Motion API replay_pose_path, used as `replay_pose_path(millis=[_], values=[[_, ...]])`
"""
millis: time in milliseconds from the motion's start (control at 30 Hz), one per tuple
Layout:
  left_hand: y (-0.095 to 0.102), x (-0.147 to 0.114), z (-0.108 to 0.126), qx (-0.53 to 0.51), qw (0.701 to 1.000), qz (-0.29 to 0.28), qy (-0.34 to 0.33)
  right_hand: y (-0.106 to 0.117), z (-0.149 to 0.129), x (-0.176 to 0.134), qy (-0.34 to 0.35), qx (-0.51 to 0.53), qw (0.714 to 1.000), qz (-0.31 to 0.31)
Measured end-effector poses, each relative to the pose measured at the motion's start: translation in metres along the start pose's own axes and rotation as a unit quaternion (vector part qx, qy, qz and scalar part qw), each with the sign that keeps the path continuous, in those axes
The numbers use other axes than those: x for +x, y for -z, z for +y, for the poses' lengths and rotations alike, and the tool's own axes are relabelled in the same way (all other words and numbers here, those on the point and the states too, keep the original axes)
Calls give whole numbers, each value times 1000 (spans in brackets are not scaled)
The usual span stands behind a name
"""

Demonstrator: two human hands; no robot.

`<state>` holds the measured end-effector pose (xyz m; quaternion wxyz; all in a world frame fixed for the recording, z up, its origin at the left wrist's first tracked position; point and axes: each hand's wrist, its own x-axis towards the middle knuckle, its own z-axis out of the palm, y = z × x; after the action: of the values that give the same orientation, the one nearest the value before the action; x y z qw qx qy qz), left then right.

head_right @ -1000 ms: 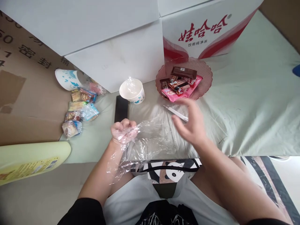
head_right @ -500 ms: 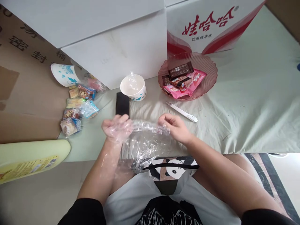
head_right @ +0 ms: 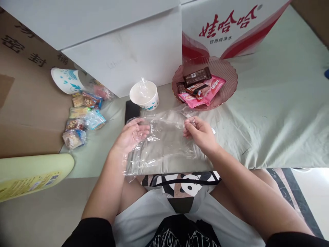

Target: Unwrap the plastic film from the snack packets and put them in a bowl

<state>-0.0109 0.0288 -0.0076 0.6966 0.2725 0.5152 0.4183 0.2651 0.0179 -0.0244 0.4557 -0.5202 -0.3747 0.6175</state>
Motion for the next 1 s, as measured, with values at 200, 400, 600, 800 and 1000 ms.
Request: replay_pose_path(millis=[200,400,600,800,1000], values=[[10,-3,3,43,999,5,-18,5,0,4,46,43,993,95],[13,-10,1,88,992,-86,-17,6,1,0,131,14,987,95],[19,-2,-6,21,978,54,-199,7,2,-4,195,-56,976,80],[20,12,-10,129,967,65,-210,11,-1,-4,227,-211,949,50],[25,10,-8,154,965,44,-209,18,-1,-2,233,-317,915,91]])
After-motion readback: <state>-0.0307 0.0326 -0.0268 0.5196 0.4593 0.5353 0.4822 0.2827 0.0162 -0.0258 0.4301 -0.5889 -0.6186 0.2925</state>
